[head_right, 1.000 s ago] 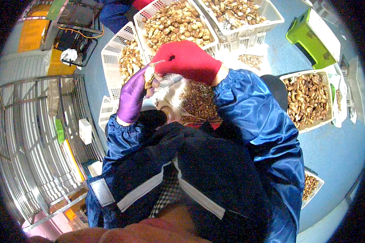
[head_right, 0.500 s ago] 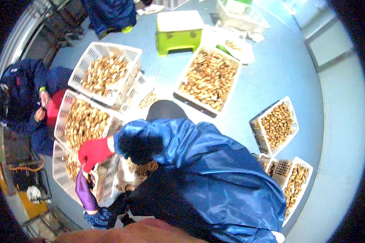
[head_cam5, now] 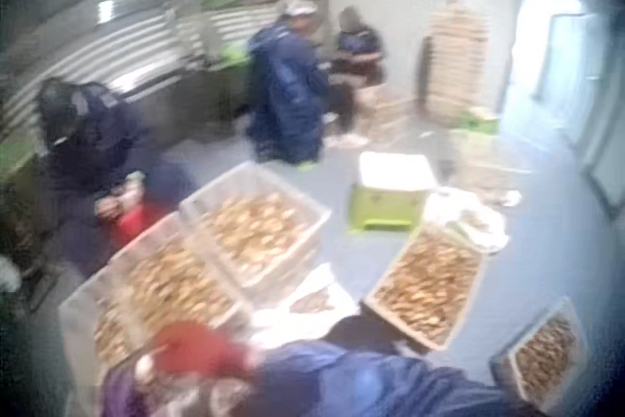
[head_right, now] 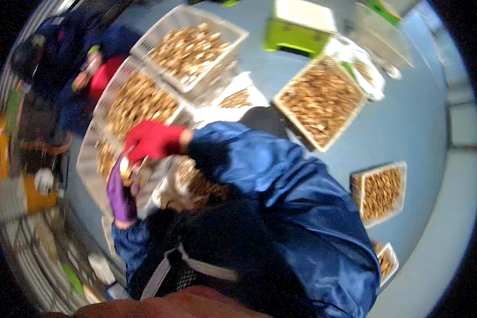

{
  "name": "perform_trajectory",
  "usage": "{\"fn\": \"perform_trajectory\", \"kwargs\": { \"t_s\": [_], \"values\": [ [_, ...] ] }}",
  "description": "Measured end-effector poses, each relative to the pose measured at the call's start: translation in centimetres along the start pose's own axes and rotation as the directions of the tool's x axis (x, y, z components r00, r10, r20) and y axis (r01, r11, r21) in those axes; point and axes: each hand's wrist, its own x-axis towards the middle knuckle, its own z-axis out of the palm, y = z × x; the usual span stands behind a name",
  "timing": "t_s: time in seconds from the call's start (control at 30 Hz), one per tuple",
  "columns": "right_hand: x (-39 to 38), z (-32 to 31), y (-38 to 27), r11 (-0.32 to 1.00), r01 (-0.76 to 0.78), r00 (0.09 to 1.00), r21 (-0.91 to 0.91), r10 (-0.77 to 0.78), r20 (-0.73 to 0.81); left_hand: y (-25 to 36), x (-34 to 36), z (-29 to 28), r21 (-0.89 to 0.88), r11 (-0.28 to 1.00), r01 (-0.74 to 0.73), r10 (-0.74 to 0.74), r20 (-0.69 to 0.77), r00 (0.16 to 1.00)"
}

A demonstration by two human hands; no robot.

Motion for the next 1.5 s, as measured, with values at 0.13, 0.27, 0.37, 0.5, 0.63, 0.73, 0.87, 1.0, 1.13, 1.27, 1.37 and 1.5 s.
{"fn": "perform_trajectory", "kwargs": {
  "t_s": [0.13,0.27,0.37,0.5,0.63,0.73,0.87,1.0,1.13,1.27,1.37,1.5],
  "values": [
    [0.4,1.0,1.1,0.924,0.220,0.968,-0.313,-0.246,-0.045,0.5,0.9,0.7,0.162,0.967,-0.195,0.202,-0.026,0.979],
    [0.8,1.2,1.2,0.988,0.154,0.988,0.008,-0.154,-0.013,0.2,-0.1,0.8,-0.375,0.925,0.063,-0.098,-0.074,0.992],
    [0.8,1.2,0.6,0.990,0.057,0.997,0.126,-0.062,0.035,1.5,-0.6,0.6,-0.100,0.992,-0.070,0.064,-0.066,0.996],
    [0.9,1.8,1.8,0.932,0.301,0.954,-0.200,-0.298,0.045,0.9,-1.1,1.0,0.073,0.992,-0.103,0.107,-0.048,0.993],
    [0.8,1.4,2.7,0.985,0.152,0.988,-0.080,-0.149,0.044,-1.1,-2.9,1.9,-0.575,0.785,0.233,-0.257,0.039,0.965],
    [0.4,2.0,5.4,0.913,0.224,0.974,-0.342,-0.222,0.045,-5.0,-1.4,-0.2,-0.928,0.317,0.194,-0.379,0.063,0.923],
    [-1.6,3.1,5.3,0.836,0.207,0.978,-0.508,-0.193,0.081,-15.7,1.8,-7.3,-0.998,-0.008,0.065,-0.415,0.062,0.908],
    [-2.4,2.4,7.4,0.762,0.260,0.929,-0.593,-0.364,-0.060,-20.8,7.1,-4.9,-0.853,0.439,0.281,-0.707,-0.135,0.694],
    [-1.9,1.7,5.6,0.772,0.032,0.999,-0.635,-0.026,0.019,-22.8,17.7,2.6,-0.469,0.799,0.378,-0.499,-0.164,0.851],
    [0.1,3.1,4.1,0.840,0.110,0.994,-0.532,-0.099,0.049,-28.1,25.3,2.8,0.956,0.275,0.105,-0.202,-0.050,0.978],
    [-2.4,0.1,6.8,0.848,-0.021,0.991,-0.530,-0.053,-0.124,-21.1,27.5,14.0,0.296,0.620,0.727,-0.601,-0.416,0.682],
    [0.0,1.5,4.6,0.851,-0.002,1.000,-0.525,-0.013,-0.026,-26.2,24.6,7.0,0.265,0.735,0.624,-0.483,-0.442,0.756]
  ]
}}
